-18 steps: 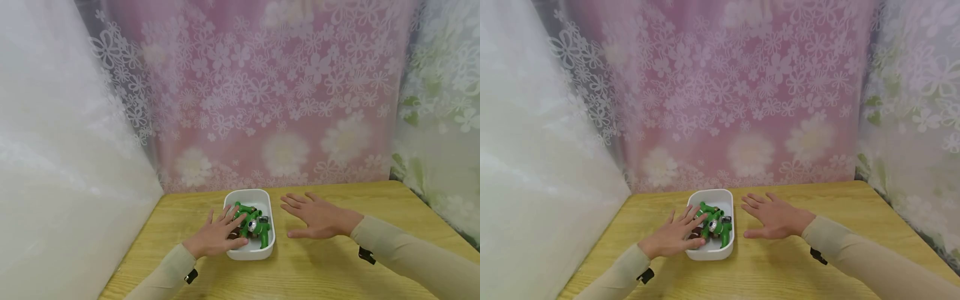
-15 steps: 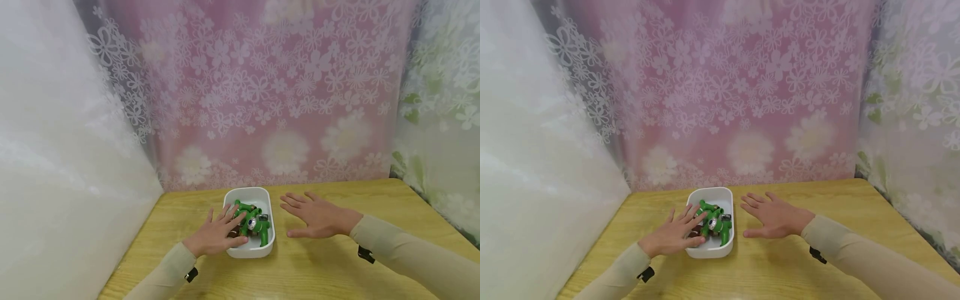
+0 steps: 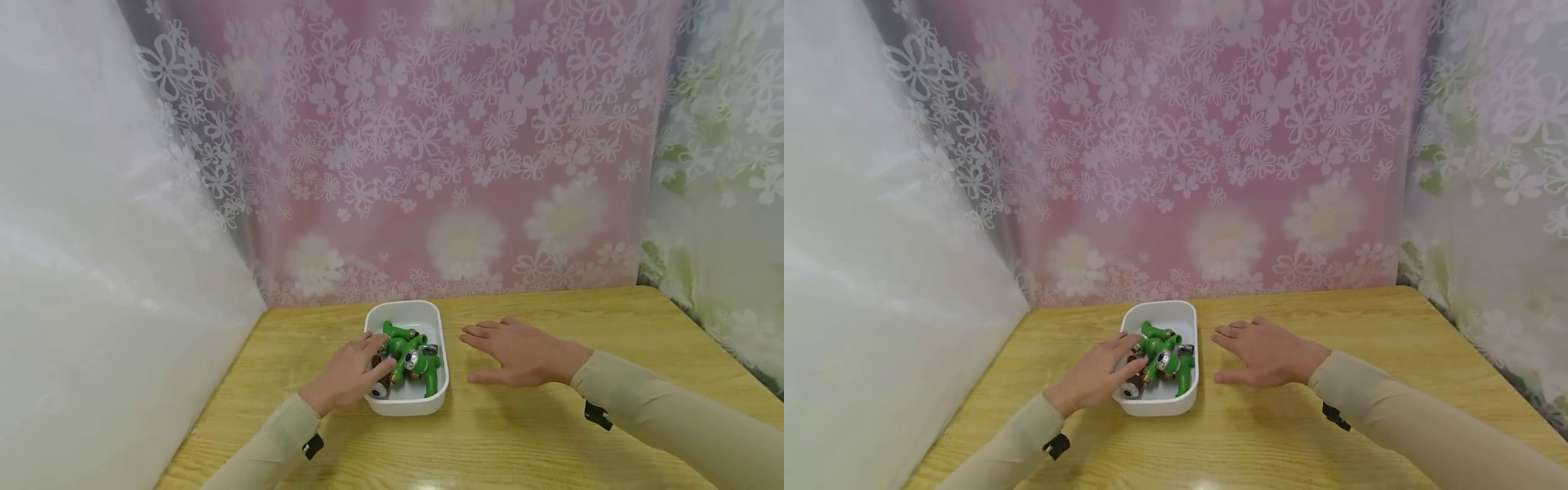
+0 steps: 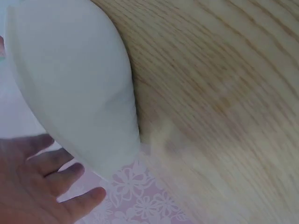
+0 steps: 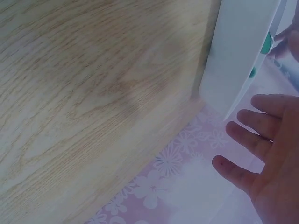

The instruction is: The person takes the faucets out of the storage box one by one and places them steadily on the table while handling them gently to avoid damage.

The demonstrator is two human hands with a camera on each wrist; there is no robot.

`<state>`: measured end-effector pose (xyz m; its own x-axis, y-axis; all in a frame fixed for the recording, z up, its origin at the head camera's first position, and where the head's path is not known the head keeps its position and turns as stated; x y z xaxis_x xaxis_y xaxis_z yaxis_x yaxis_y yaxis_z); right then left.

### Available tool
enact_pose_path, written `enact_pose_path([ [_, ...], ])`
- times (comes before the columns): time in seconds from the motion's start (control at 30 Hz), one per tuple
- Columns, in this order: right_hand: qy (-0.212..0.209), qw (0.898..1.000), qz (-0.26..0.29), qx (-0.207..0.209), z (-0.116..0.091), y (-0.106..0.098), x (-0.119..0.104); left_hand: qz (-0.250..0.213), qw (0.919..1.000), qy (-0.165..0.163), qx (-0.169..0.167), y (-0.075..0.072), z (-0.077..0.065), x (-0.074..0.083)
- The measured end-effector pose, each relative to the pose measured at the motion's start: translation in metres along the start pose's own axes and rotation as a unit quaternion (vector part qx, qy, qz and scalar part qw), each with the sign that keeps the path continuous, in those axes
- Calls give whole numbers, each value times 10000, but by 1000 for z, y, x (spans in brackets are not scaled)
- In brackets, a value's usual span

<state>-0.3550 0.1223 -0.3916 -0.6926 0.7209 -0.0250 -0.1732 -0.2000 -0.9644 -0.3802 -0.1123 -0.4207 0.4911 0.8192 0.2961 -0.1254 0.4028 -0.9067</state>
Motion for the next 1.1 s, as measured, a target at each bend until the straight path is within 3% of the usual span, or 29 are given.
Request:
enact_pose_path([
  [0.17,16,9999,-99,37,2,1,1,36,9964,-414,736,-12,8,-11],
  [0.33,-54,9998,-163,138,4,1,-1,281,9923,-687,987,-17,14,-21],
  [0.47,-53,9998,-161,138,5,1,-1,407,9904,-869,1000,-13,17,-31],
  [0.67,-70,9998,-147,104,8,2,-5,898,9895,-795,802,0,22,-38],
  [1.1,-556,9983,21,180,34,9,-24,1118,9861,-1000,713,5,22,-40],
])
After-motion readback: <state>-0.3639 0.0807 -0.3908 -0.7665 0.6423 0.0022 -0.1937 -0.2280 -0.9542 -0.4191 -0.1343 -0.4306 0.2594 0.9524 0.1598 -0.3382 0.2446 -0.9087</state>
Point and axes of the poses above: each hand's wrist, its own z-axis towards the middle knuckle, its own y-axis out of the palm, x = y × z, the point moved 10 cm from there along z, towards the middle knuckle, and after that the axes turned 13 degrees about x, right-handed, at the moved point
